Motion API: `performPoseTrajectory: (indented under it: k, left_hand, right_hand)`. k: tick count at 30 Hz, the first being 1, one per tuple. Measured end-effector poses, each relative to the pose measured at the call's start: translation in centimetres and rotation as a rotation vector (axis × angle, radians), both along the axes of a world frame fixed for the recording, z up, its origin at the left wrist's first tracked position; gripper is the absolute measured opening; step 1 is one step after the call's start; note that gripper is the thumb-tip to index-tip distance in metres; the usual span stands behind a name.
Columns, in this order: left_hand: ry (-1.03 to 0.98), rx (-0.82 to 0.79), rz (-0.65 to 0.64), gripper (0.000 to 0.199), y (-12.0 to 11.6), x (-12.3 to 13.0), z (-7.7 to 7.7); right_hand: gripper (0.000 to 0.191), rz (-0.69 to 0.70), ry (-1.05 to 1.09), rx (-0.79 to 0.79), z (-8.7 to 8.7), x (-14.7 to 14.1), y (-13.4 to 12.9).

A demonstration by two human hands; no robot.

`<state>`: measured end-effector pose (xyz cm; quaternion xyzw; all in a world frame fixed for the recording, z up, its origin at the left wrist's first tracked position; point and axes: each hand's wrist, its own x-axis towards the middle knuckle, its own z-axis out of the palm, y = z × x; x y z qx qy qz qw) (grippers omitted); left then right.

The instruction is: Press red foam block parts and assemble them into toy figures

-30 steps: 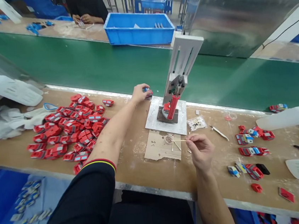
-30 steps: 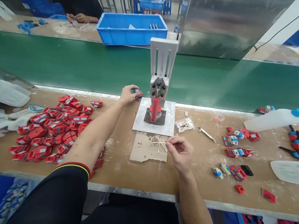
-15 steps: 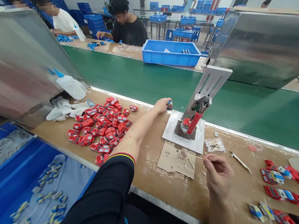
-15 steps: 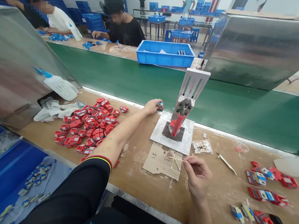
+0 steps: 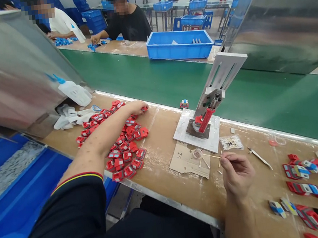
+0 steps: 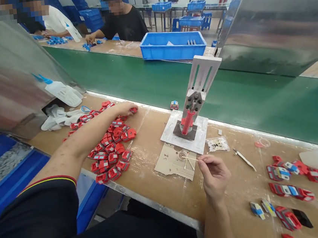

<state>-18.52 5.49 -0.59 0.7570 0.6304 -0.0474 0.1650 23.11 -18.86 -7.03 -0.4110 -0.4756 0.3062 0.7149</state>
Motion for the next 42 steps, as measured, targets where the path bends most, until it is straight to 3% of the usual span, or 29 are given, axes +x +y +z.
performPoseTrajectory:
  k: [3,5,7,10,12,14,18,23,31,42]
  left_hand:
    - [-0.086,0.114,-0.004,0.036,-1.9,1.1,0.1]
    - [-0.245,0.208,-0.015,0.037,-4.4,2.7,0.3]
    - [-0.781,0.309,-0.042,0.037,-8.4,5.0,0.1]
    - [-1.317,0.217,-0.139,0.044,-15.5,9.9,-1.3]
    - [-1.465,0.214,-0.142,0.046,-19.5,13.3,-2.7]
    - [-1.513,0.239,-0.111,0.045,-21.7,16.2,-4.4]
    - [-1.585,0.228,-0.098,0.041,-22.3,19.1,-7.3]
    - [-1.591,0.181,-0.094,0.036,-22.7,19.5,-8.8]
    - [-1.562,0.263,-0.095,0.031,-23.5,19.6,-9.2]
    - [-1.459,0.238,-0.124,0.028,-23.6,19.2,-8.9]
  right_hand:
    - [0.018,-0.023,0.001,0.008,0.2,0.1,0.1]
    - [0.019,-0.036,-0.001,-0.006,0.4,0.1,0.0]
    - [0.022,-0.051,-0.005,-0.028,0.8,-0.1,-0.2]
    - [0.028,-0.055,-0.001,-0.033,1.4,-0.4,-0.6]
    - [0.027,-0.026,0.011,-0.007,1.7,-0.6,-0.8]
    - [0.022,0.018,0.009,0.021,1.8,-0.9,-0.8]
    - [0.021,0.028,-0.082,0.045,1.7,-1.4,-0.9]
    - [0.017,0.085,-0.162,0.053,1.7,-2.5,-1.0]
    - [0.025,0.080,-0.263,-0.031,1.3,-3.2,-1.1]
    - [0.015,0.164,-0.307,0.009,1.3,-3.5,-0.8]
